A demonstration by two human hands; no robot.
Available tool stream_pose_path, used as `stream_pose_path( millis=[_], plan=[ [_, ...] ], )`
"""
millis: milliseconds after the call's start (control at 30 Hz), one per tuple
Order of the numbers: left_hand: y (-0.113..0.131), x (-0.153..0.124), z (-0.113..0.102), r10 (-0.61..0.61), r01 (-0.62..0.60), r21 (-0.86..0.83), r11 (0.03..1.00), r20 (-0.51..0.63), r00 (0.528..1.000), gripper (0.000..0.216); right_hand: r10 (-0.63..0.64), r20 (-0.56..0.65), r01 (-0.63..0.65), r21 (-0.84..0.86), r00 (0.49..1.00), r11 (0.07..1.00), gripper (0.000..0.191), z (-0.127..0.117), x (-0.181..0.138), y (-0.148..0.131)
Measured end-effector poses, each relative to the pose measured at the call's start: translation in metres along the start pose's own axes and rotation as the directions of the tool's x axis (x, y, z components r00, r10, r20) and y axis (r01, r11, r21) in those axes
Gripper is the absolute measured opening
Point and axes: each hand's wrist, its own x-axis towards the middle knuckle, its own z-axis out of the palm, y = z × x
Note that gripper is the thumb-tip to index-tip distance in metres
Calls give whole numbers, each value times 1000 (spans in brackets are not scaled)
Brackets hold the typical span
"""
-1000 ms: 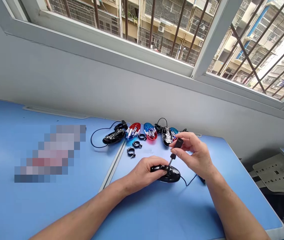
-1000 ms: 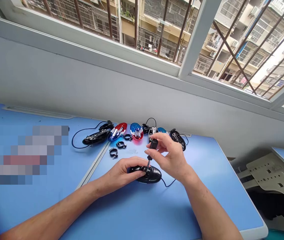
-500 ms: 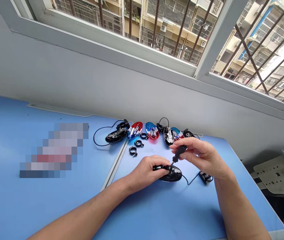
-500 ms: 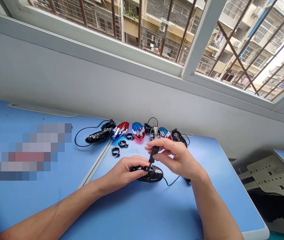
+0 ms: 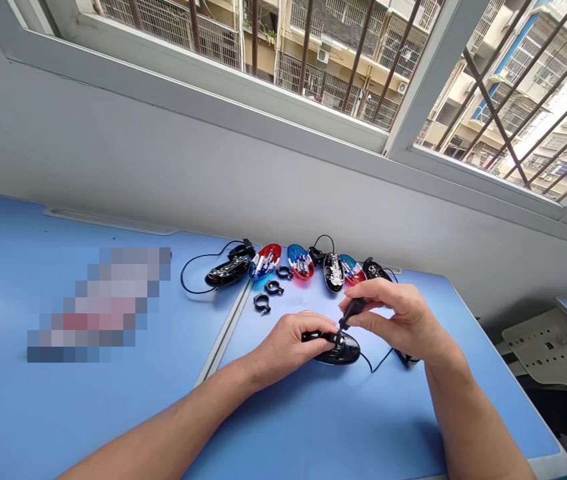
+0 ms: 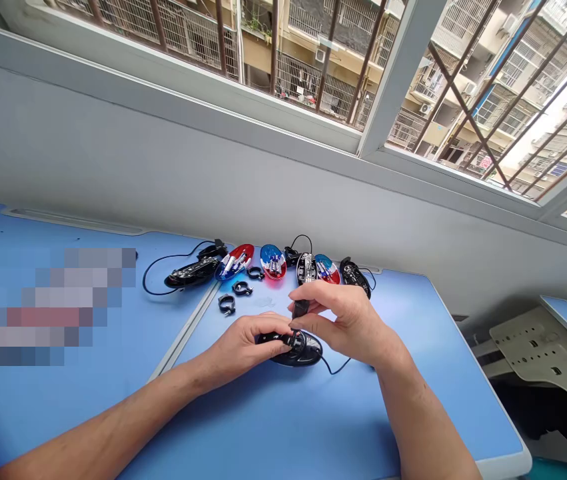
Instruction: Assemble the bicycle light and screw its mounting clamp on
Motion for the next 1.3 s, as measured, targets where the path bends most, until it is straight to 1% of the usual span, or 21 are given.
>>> stream_pose_path(
  millis=[100,233,367,500,667,800,900,967,1100,1300],
  plan=[
    [0,0,0,-8,8,-15,1000,1,1000,14,-25,-18,25,-33,1000,999,20,1,-1,-1],
    [0,0,0,-2,2,-16,1000,-7,1000,14,-40,-59,31,-137,997,990,16,4,-2,-4],
    [0,0,0,2,-2,-9,1000,-4,1000,15,28,-100,-50,-223,995,974,13,8,-3,-8],
    [-3,0,1,-30,30,2,1000,1,1000,16,59,-145,-96,-271,988,958,11,12,-3,-12],
    [-6,-1,1,-36,36,-1,999,15,999,18,93,-223,-172,-368,970,914,15,18,-4,-15],
    [-6,-1,1,-39,38,9,999,23,999,20,117,-274,-219,-382,955,898,17,23,-3,-14],
    [-5,0,1,-47,47,2,999,32,998,19,129,-314,-238,-336,940,911,17,25,-2,-13],
    [-5,0,0,-42,42,-5,999,25,999,18,155,-287,-231,-254,945,939,15,23,-1,-13],
    [-5,-1,0,-19,19,4,1000,30,999,17,212,-166,-229,-90,963,969,11,14,0,-11],
    [-3,1,0,8,-8,4,1000,33,999,16,209,13,-210,94,978,973,12,-3,-1,-11]
  ],
)
